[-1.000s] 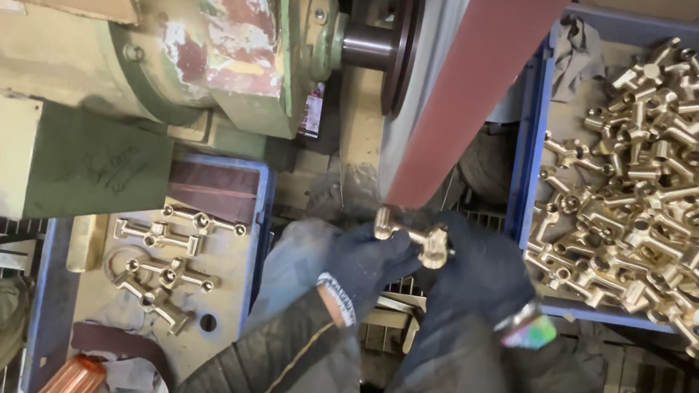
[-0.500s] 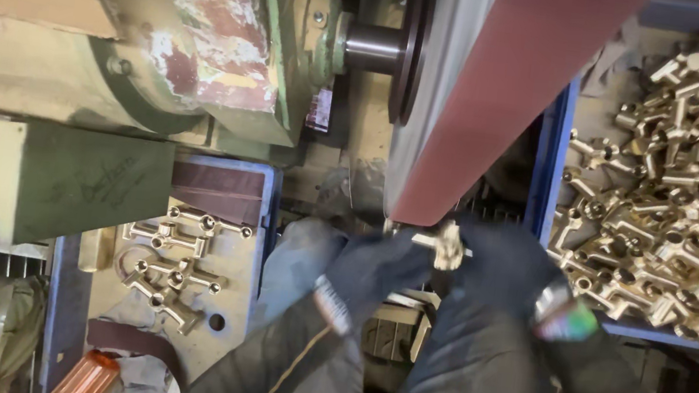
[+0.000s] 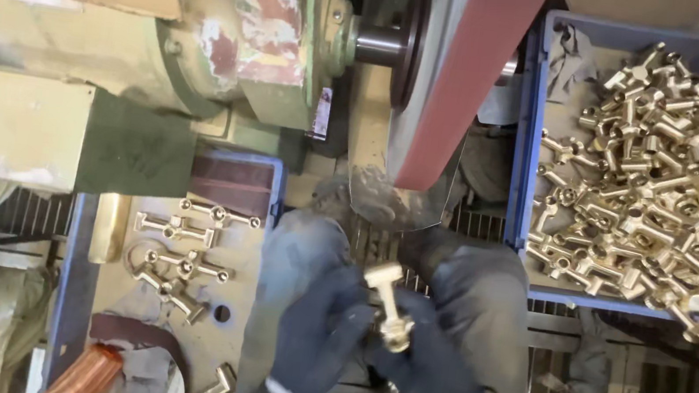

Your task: The person holds a metal component against a rotating sanding belt, turning it to sand different surfaces, then places it into a container and picks up another component to repeat the process.

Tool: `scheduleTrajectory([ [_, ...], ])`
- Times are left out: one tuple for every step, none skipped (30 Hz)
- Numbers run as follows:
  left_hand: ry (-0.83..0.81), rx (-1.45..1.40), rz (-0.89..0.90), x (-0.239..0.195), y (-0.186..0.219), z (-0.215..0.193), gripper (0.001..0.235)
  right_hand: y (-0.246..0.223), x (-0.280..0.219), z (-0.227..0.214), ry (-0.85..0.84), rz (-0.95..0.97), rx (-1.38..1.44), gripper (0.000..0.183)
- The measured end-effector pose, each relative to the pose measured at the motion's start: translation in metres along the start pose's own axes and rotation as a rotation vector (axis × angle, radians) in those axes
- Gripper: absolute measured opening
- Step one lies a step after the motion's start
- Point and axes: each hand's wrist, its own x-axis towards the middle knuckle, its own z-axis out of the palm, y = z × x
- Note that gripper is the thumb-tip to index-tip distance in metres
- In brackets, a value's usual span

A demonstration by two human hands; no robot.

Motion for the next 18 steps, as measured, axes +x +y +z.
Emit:
scheduleTrajectory([
  [-0.072, -0.07, -0.09, 0.006, 0.001, 0.001, 0.031, 0.0, -0.005, 0.004, -0.023, 0.172, 0.022, 0.059],
  [-0.136, -0.142, -0.175, 0.015, 0.003, 0.003, 0.026, 0.0, -0.008, 0.007, -0.054, 0.339, 0.042, 0.067],
  [-0.202, -0.214, -0.258, 0.02, 0.006, 0.004, 0.022, 0.001, -0.008, 0.009, -0.083, 0.506, 0.058, 0.075],
  [-0.202, -0.183, -0.012, 0.023, 0.011, 0.003, 0.021, 0.001, -0.008, 0.011, -0.059, 0.456, 0.109, 0.07],
  [-0.202, -0.15, 0.234, 0.027, 0.017, 0.002, 0.022, 0.002, -0.008, 0.01, -0.035, 0.406, 0.16, 0.064],
  [-0.209, -0.114, 0.473, 0.029, 0.022, -0.001, 0.023, 0.003, -0.005, 0.011, -0.008, 0.36, 0.214, 0.059],
  [-0.215, -0.091, 0.484, 0.032, 0.028, 0.001, 0.024, 0.006, -0.001, 0.006, -0.046, 0.343, 0.153, 0.053],
  [-0.222, -0.067, 0.495, 0.039, 0.033, 0.001, 0.025, 0.008, 0.004, 0.0, -0.088, 0.31, 0.094, 0.052],
  [-0.229, -0.042, 0.507, 0.045, 0.036, 0.002, 0.027, 0.014, 0.016, -0.01, -0.146, 0.26, 0.049, 0.051],
  [-0.261, -0.022, 0.464, 0.054, 0.037, 0.004, 0.027, 0.02, 0.026, -0.02, -0.168, 0.208, 0.01, 0.05],
  [-0.293, -0.002, 0.42, 0.071, 0.033, 0.006, 0.026, 0.027, 0.04, -0.029, -0.187, 0.155, -0.029, 0.049],
  [-0.315, 0.016, 0.373, 0.09, 0.028, 0.01, 0.026, 0.035, 0.055, -0.037, -0.174, 0.133, -0.045, 0.048],
  [-0.338, 0.033, 0.327, 0.105, 0.022, 0.013, 0.026, 0.041, 0.069, -0.042, -0.159, 0.133, -0.049, 0.047],
  [-0.352, 0.057, 0.295, 0.117, 0.017, 0.015, 0.026, 0.048, 0.087, -0.046, -0.138, 0.126, -0.051, 0.046],
  [-0.269, 0.039, 0.243, 0.123, 0.013, 0.023, 0.025, 0.051, 0.099, -0.048, -0.13, 0.129, -0.063, 0.045],
  [-0.183, 0.021, 0.186, 0.128, 0.008, 0.034, 0.024, 0.054, 0.111, -0.05, -0.131, 0.129, -0.065, 0.044],
  [-0.096, 0.003, 0.128, 0.134, 0.002, 0.04, 0.023, 0.057, 0.121, -0.051, -0.132, 0.127, -0.064, 0.043],
  [-0.079, 0.017, 0.152, 0.132, -0.007, 0.043, 0.023, 0.058, 0.121, -0.05, -0.142, 0.144, -0.039, 0.042],
])
